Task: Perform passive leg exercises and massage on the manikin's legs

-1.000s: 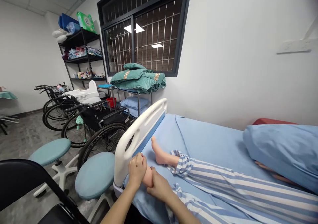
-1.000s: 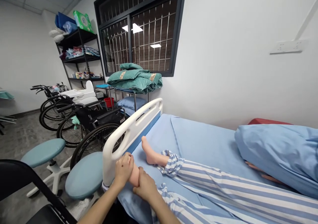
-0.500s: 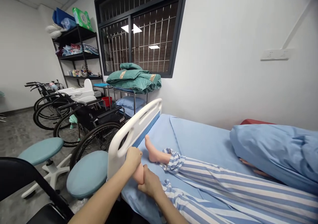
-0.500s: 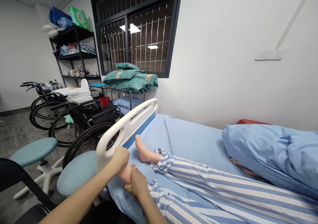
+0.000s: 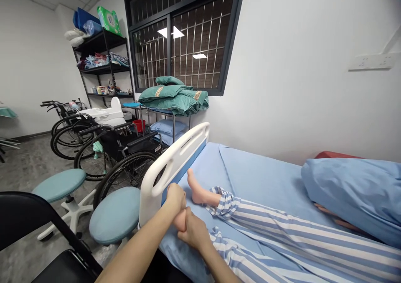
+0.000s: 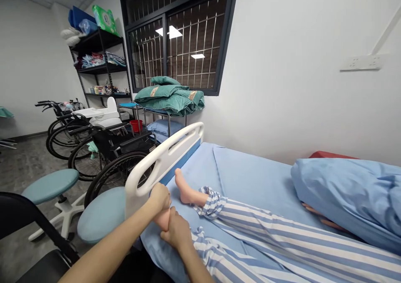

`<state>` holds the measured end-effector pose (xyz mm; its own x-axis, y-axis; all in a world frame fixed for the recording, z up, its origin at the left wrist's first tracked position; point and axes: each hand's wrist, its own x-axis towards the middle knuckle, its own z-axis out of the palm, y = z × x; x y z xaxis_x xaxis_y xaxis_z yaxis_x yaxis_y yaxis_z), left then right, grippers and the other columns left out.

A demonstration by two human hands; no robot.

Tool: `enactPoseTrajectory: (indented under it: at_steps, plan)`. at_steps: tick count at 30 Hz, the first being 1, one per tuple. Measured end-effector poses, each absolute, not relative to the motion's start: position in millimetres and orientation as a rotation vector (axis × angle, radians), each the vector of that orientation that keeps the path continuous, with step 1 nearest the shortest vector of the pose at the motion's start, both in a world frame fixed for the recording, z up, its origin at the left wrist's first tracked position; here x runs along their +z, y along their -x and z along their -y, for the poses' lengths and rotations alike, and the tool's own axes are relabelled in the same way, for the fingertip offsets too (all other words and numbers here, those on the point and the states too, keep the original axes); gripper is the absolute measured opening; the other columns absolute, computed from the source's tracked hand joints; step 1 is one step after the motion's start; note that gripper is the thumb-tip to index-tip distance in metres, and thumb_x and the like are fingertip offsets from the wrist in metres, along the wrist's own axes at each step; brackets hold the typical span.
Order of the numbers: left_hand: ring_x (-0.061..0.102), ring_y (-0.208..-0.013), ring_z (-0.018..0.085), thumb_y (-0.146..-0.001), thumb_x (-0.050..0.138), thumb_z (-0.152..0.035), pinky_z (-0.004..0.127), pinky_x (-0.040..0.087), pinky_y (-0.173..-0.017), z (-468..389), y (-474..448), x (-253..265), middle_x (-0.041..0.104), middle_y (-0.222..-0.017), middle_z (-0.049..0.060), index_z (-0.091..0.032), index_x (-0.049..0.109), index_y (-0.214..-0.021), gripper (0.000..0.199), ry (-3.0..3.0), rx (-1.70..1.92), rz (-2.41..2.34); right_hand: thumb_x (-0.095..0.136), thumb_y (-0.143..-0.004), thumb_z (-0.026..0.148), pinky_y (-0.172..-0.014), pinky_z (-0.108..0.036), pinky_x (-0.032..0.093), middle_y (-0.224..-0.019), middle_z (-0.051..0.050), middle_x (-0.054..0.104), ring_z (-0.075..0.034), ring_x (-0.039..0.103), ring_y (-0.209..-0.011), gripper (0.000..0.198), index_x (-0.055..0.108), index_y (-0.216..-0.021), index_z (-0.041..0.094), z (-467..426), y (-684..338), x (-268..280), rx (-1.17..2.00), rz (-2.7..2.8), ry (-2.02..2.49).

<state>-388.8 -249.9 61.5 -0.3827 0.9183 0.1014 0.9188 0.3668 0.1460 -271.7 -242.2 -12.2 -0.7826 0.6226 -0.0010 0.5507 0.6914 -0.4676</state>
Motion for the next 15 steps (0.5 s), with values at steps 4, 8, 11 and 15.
enactPoseTrajectory:
  at_steps: [4,8,11,15]
  plan:
    - [0.062,-0.075,0.026,-0.075,0.054,-0.024,0.036,0.041,-0.067,260,387,66,0.066,-0.075,0.014,-0.01,0.068,-0.079,0.02,1.799,0.007,2.484,0.057,-0.058,0.028,-0.058,-0.029,0.034,-0.093,-0.009,0.062,-0.028,0.059,-0.081,0.053,0.041,-0.107,0.017,245,271,-7,0.667,2.759,0.976]
    - [0.063,-0.075,0.022,-0.081,0.043,-0.026,0.032,0.043,-0.065,268,388,68,0.067,-0.081,0.014,-0.013,0.068,-0.085,0.028,1.693,-0.079,2.516,0.058,-0.058,0.028,-0.057,-0.029,0.032,-0.091,-0.009,0.061,-0.028,0.059,-0.08,0.051,0.042,-0.105,0.017,248,270,-4,0.649,2.772,0.986]
    - [0.063,-0.074,0.021,-0.084,0.037,-0.025,0.031,0.043,-0.064,273,388,68,0.067,-0.08,0.013,-0.013,0.067,-0.085,0.032,1.592,-0.145,2.548,0.056,-0.059,0.029,-0.057,-0.028,0.031,-0.091,-0.007,0.06,-0.027,0.058,-0.08,0.048,0.043,-0.105,0.02,249,270,-4,0.62,2.781,0.998]
    - [0.063,-0.074,0.02,-0.089,0.027,-0.023,0.029,0.041,-0.061,281,387,62,0.067,-0.079,0.012,-0.013,0.063,-0.088,0.038,1.448,-0.284,2.564,0.056,-0.059,0.029,-0.056,-0.027,0.03,-0.091,-0.006,0.06,-0.026,0.058,-0.079,0.046,0.042,-0.102,0.02,249,270,-6,0.615,2.772,1.007]
